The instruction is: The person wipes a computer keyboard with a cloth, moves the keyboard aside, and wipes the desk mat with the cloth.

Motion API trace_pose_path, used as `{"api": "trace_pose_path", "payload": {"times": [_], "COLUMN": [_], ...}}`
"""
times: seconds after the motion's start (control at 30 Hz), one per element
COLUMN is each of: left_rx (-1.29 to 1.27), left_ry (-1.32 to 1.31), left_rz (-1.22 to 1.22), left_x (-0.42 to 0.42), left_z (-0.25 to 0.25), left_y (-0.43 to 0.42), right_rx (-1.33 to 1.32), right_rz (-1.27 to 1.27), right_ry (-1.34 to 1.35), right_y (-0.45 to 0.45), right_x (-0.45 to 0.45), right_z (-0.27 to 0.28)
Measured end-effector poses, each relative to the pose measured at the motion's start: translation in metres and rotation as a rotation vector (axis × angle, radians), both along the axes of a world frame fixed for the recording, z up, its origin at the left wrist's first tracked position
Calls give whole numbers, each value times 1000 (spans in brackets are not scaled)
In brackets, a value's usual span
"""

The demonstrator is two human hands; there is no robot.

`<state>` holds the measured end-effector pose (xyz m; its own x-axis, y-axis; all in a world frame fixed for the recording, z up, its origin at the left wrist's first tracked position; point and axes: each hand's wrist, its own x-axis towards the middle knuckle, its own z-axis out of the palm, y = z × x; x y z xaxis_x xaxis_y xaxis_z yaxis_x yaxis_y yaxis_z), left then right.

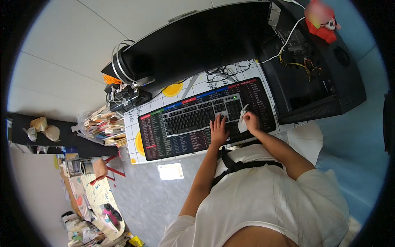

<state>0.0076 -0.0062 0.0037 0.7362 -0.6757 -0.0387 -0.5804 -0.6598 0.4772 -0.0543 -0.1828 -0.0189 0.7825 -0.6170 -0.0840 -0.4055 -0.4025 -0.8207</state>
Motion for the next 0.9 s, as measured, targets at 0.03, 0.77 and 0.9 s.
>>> {"api": "trace_pose_path", "payload": {"times": [0.03,0.77,0.9], "left_rx": [24,12,-2], "left_ry": [22,-23,-25], "left_rz": [1,-5,0], "left_x": [-1,-1,-1], "left_z": [0,-1,-2], "left_y": [0,1,1], "right_rx": [-31,-558,-560], "right_rz": [1,367,368], "right_ry": [-1,-80,-128], "right_y": [0,-17,-12], "right_x": [-2,-2,13], "right_z": [1,52,44]}}
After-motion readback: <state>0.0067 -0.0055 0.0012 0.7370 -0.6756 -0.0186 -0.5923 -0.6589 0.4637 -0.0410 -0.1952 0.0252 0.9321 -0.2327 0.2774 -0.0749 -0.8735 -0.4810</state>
